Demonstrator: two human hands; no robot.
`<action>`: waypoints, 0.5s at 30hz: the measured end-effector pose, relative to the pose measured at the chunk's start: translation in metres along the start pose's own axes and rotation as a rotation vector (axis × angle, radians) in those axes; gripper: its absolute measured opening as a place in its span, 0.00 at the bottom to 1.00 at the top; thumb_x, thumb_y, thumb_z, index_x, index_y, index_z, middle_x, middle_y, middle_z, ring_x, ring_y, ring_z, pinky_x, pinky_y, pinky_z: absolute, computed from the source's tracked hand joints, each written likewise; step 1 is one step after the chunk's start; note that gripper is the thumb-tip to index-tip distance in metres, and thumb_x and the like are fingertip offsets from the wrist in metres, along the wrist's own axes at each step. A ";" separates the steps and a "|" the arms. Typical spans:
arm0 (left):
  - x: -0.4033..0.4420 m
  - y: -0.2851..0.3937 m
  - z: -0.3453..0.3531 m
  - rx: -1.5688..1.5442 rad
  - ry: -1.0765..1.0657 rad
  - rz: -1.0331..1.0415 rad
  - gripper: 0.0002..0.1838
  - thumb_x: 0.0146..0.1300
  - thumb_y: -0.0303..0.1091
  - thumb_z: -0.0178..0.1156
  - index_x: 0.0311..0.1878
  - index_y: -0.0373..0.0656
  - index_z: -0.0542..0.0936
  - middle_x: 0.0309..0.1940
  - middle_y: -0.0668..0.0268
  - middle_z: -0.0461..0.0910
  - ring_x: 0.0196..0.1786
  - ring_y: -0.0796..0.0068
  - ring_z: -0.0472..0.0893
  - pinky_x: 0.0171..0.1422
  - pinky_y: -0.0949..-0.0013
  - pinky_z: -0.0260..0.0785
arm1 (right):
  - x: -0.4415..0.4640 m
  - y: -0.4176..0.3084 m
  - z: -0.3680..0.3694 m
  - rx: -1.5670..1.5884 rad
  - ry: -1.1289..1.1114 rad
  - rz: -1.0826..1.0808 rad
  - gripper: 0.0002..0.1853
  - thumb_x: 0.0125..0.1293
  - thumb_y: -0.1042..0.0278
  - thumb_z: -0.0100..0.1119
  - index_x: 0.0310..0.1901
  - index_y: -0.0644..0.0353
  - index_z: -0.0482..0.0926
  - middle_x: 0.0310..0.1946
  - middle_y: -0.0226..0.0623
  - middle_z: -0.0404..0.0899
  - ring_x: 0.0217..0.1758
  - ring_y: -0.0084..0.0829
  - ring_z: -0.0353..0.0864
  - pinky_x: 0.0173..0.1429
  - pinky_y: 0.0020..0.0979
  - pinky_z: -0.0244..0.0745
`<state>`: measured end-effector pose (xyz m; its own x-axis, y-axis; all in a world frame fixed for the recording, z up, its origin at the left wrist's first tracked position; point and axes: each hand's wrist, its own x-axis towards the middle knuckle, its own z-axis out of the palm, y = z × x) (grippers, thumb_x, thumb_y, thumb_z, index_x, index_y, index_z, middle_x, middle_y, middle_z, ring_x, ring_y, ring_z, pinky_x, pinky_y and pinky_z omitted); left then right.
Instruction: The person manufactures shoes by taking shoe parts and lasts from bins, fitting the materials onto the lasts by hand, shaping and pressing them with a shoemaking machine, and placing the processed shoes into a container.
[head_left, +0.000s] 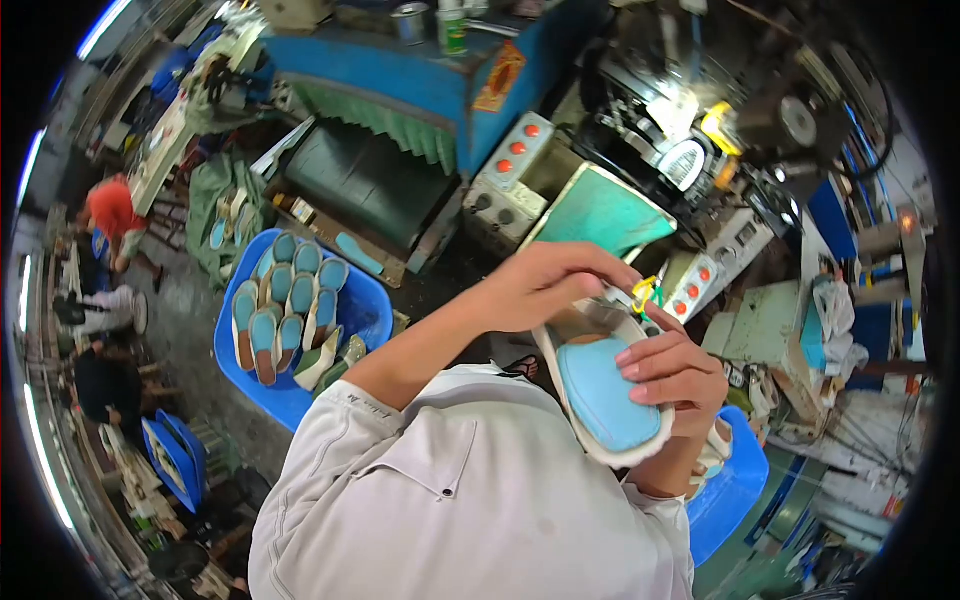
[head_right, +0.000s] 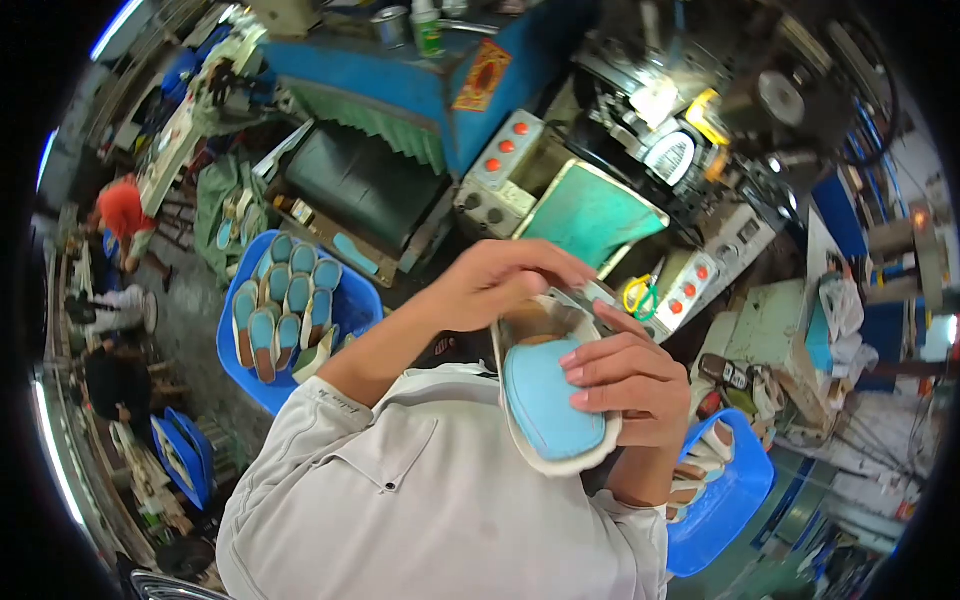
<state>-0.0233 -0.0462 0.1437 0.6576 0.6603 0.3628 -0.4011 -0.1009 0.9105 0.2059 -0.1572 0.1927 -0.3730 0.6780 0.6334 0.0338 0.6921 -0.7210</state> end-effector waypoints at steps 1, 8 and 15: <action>0.002 -0.004 -0.003 0.055 -0.069 0.119 0.21 0.72 0.42 0.73 0.58 0.34 0.84 0.58 0.58 0.85 0.63 0.60 0.84 0.72 0.59 0.74 | -0.015 0.002 -0.001 -0.021 0.107 0.027 0.12 0.55 0.71 0.77 0.43 0.60 0.91 0.43 0.42 0.90 0.53 0.46 0.92 0.80 0.64 0.67; -0.008 -0.027 0.035 0.449 -0.095 0.226 0.16 0.55 0.28 0.81 0.44 0.42 0.84 0.45 0.64 0.84 0.52 0.62 0.84 0.65 0.54 0.77 | -0.070 0.026 -0.013 -0.284 0.314 0.082 0.21 0.41 0.77 0.82 0.42 0.59 0.89 0.43 0.37 0.89 0.50 0.42 0.92 0.72 0.59 0.77; -0.020 -0.030 0.036 0.812 -0.173 0.243 0.13 0.46 0.23 0.74 0.35 0.45 0.81 0.38 0.67 0.78 0.45 0.59 0.82 0.52 0.58 0.76 | -0.087 0.030 -0.023 -0.212 0.245 0.058 0.22 0.42 0.77 0.83 0.42 0.60 0.87 0.46 0.38 0.86 0.49 0.40 0.90 0.60 0.48 0.84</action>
<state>-0.0020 -0.0835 0.1165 0.7272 0.4356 0.5306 -0.0064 -0.7685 0.6398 0.2604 -0.1899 0.1229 -0.1317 0.7396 0.6600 0.2507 0.6691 -0.6996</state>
